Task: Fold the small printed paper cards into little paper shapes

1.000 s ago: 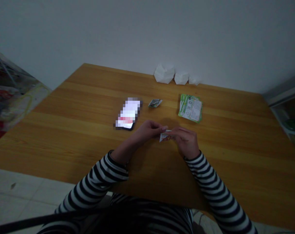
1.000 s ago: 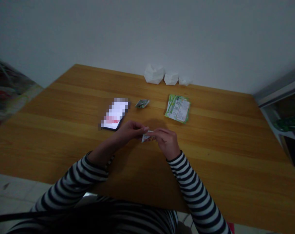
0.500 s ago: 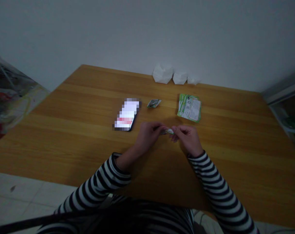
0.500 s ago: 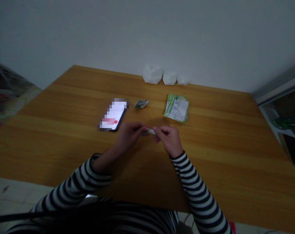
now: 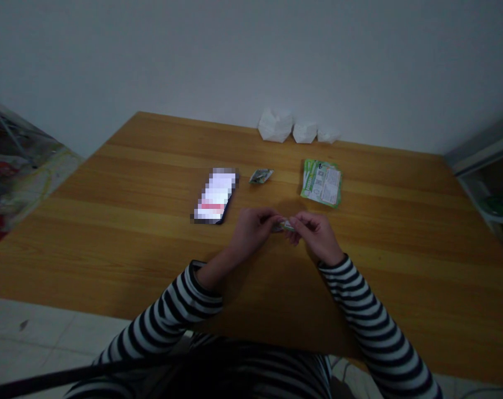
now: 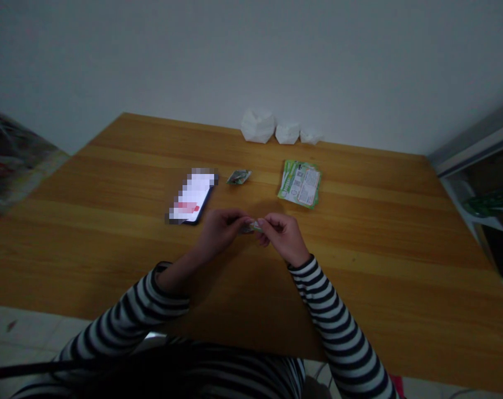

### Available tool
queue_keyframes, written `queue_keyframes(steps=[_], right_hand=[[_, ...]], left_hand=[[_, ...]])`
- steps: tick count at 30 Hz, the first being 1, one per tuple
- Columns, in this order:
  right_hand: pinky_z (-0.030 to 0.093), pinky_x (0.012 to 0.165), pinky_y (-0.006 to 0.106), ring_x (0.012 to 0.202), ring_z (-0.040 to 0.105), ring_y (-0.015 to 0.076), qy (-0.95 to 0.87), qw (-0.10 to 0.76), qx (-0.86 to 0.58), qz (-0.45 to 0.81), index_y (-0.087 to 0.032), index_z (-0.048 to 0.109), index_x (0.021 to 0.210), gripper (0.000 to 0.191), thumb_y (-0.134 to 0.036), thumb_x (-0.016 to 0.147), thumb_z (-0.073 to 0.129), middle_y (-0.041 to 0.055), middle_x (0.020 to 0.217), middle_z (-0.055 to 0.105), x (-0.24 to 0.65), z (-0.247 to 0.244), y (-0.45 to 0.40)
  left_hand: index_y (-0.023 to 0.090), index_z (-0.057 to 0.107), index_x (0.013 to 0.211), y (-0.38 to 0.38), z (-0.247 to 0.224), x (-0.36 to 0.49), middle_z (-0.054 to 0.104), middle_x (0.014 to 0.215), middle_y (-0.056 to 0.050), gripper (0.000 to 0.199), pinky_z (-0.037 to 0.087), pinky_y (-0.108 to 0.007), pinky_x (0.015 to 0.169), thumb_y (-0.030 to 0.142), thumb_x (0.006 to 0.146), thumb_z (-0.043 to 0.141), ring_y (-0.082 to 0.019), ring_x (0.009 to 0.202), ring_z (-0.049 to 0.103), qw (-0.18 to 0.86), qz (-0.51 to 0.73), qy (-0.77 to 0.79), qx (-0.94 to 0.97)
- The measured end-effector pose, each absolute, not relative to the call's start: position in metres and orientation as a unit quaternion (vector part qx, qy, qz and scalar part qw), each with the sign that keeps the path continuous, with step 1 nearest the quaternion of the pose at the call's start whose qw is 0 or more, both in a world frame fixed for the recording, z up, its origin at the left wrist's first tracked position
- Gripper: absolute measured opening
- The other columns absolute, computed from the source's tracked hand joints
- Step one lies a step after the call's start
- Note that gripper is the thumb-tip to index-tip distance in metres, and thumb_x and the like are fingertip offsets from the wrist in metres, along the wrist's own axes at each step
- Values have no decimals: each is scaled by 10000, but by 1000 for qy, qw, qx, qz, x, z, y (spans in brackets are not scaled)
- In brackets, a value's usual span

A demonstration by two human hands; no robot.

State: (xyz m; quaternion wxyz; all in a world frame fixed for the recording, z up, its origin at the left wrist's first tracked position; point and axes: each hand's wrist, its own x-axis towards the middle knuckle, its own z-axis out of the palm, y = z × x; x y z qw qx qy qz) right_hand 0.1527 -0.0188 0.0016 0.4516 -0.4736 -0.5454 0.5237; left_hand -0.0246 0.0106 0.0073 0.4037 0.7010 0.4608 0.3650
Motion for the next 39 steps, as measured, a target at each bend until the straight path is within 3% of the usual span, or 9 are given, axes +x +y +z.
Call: queue_keyframes(steps=[8,10,13,18,24,27,32,35,39], right_hand=[[403,425,207,428,519,92,-577,483,-529,393,-187,602,648,346,-423,901,610,-26,512,575,140,-7,-25],[368,406,197,409,476,79,-526,525,-538,398,-190,568,622,364,-427,895,615,-36,496,549,136,-11,-24],[352,386,182,396,455,69,-387,580,-529,483,-192,538,626,377,-469,864,629,-37,497,560,135,-14,-20],[403,397,186,442,554,100,-332,479,-508,634,-163,628,772,394,-554,814,643,10,559,639,138,-11,-18],[471,430,239,465,555,123,-507,494,-522,476,-202,674,1036,405,-563,884,572,-4,643,634,137,-17,-20],[502,452,257,481,582,141,-521,486,-510,483,-206,691,1011,343,-506,908,560,1,629,632,136,-21,-19],[610,595,329,647,677,162,-436,523,-477,556,-300,465,1415,503,-416,929,520,59,1070,722,132,-25,-20],[628,704,369,793,703,180,-455,508,-450,577,-318,484,1417,486,-422,943,495,71,1298,645,131,-26,-21],[626,750,378,840,705,184,-467,511,-437,575,-324,491,1417,472,-434,958,483,65,1361,606,131,-26,-22]], left_hand=[[127,692,690,11,5,-22,656,596,-22,267,428,-206,504,311,869,618,-114,547,576,449,368,476,661],[128,706,898,14,2,-21,680,673,-20,216,491,-222,574,326,872,625,-129,620,622,487,389,445,643],[149,613,1210,16,1,-21,726,886,-52,427,555,-294,757,301,822,705,-162,803,683,516,412,386,644],[154,712,1028,17,1,-25,741,957,-83,215,543,-314,818,263,845,685,-174,861,686,428,403,409,698],[157,705,1089,19,0,-25,748,955,-80,273,538,-318,795,313,872,647,-181,842,683,476,375,400,688],[141,676,1144,18,-1,-22,739,961,-87,331,532,-342,829,339,884,626,-190,868,675,507,380,397,664],[170,630,1209,17,-3,-19,677,1154,-102,332,503,-330,885,324,931,538,-198,1017,633,500,411,406,646],[173,661,1097,17,0,-18,656,1066,-84,273,480,-327,892,318,961,474,-194,995,601,468,406,411,669],[174,662,1009,14,8,-19,597,963,-63,265,462,-319,870,315,974,441,-189,933,566,451,403,378,701]])
